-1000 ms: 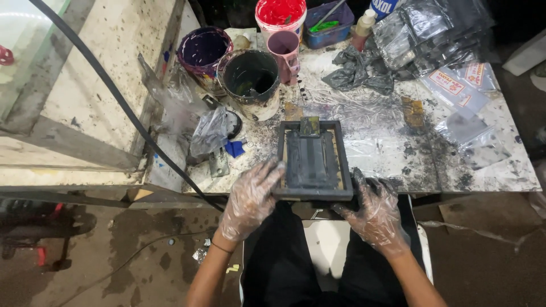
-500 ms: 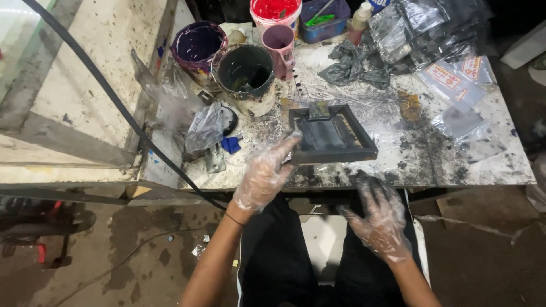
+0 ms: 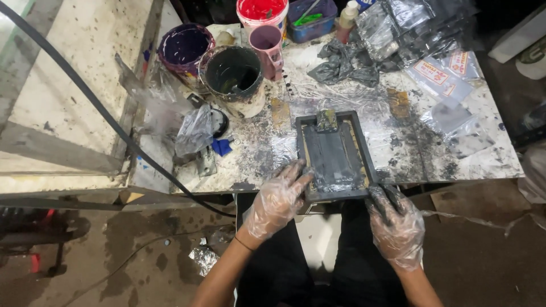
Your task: Preparing printing materials by organizing plastic packets and pouring ink into a mold on a workbench.
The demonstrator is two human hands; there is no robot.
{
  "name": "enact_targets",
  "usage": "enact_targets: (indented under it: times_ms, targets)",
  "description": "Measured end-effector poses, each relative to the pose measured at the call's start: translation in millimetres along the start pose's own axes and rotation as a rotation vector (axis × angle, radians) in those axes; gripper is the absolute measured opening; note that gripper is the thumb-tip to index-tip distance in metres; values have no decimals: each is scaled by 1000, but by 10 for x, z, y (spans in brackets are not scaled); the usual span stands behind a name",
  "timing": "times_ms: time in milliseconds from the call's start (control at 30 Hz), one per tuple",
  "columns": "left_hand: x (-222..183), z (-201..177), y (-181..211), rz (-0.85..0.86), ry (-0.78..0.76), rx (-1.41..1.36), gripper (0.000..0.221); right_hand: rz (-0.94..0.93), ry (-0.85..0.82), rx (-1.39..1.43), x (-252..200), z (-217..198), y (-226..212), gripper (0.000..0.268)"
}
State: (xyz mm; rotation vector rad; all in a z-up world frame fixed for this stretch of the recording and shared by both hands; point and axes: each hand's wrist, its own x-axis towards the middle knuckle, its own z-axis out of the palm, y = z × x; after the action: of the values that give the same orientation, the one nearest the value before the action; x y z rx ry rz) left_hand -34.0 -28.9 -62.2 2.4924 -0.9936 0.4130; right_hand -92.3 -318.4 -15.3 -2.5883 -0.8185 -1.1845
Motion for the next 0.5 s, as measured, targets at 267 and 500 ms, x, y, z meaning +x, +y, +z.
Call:
enact_targets:
  times_ms: [267, 500]
  targets:
    - [-131, 135, -36, -6, -133, 188, 75, 26, -40, 52, -218, 95, -8, 27]
    - [-141, 157, -9, -10, -144, 337, 69, 186, -17, 146, -258, 110, -31, 28]
